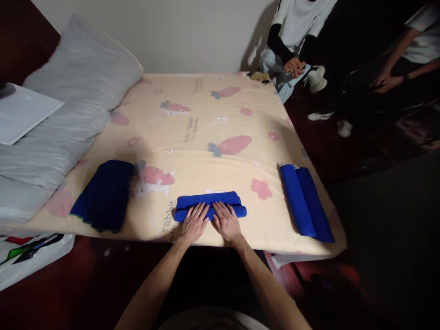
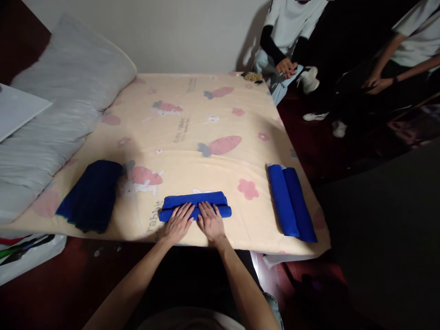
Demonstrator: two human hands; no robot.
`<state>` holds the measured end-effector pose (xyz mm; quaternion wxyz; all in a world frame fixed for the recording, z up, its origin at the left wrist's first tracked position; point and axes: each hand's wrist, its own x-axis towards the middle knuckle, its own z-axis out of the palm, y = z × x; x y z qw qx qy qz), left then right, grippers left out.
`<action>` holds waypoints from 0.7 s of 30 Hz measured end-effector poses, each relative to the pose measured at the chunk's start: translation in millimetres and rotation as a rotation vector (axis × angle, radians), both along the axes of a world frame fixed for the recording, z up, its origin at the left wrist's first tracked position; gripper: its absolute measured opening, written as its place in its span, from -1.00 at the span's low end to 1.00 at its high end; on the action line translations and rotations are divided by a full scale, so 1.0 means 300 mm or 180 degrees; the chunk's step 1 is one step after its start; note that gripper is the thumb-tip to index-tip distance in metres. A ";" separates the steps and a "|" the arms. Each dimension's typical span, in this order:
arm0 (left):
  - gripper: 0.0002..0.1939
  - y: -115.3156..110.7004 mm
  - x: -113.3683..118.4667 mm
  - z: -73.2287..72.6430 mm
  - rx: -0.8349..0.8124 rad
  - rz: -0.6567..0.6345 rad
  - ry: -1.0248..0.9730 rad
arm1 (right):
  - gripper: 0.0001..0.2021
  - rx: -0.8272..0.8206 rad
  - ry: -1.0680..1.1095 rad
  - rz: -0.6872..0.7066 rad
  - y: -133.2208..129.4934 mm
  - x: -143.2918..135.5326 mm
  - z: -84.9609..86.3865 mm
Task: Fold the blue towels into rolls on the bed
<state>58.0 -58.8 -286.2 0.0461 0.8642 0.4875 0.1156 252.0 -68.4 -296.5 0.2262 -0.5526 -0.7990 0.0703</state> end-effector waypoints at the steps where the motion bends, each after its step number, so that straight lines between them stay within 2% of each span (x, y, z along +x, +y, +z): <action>1: -0.49 0.009 -0.040 0.002 -0.0051 0.0042 0.0096 | -0.57 -0.0032 -0.0061 -0.0114 0.010 0.040 -0.004; 5: -0.48 0.024 -0.198 0.019 -0.0050 0.0422 0.0325 | -0.55 -0.0087 -0.0306 -0.0638 0.025 0.214 -0.005; 7: -0.48 0.015 -0.215 0.024 0.0038 0.0526 0.0310 | -0.55 -0.0025 -0.0383 -0.0793 0.013 0.240 0.002; 9: -0.47 -0.001 -0.172 0.027 0.0096 0.0503 0.0223 | -0.54 0.0050 -0.0378 -0.0788 -0.002 0.200 0.012; 13: -0.44 -0.030 0.006 0.019 0.0067 0.0161 -0.0030 | -0.54 -0.0100 -0.0235 -0.0270 -0.011 0.014 0.027; 15: -0.44 -0.030 0.068 0.009 0.0055 0.0129 -0.0117 | -0.54 -0.0254 -0.0184 -0.0169 0.002 -0.055 0.027; 18: -0.46 -0.010 0.060 -0.004 -0.0002 0.0203 -0.0084 | -0.54 -0.0397 -0.0181 -0.0251 0.033 -0.061 0.017; 21: -0.48 0.028 -0.043 -0.009 -0.0071 0.0455 0.0069 | -0.55 -0.0407 -0.0227 -0.0412 0.061 0.032 0.001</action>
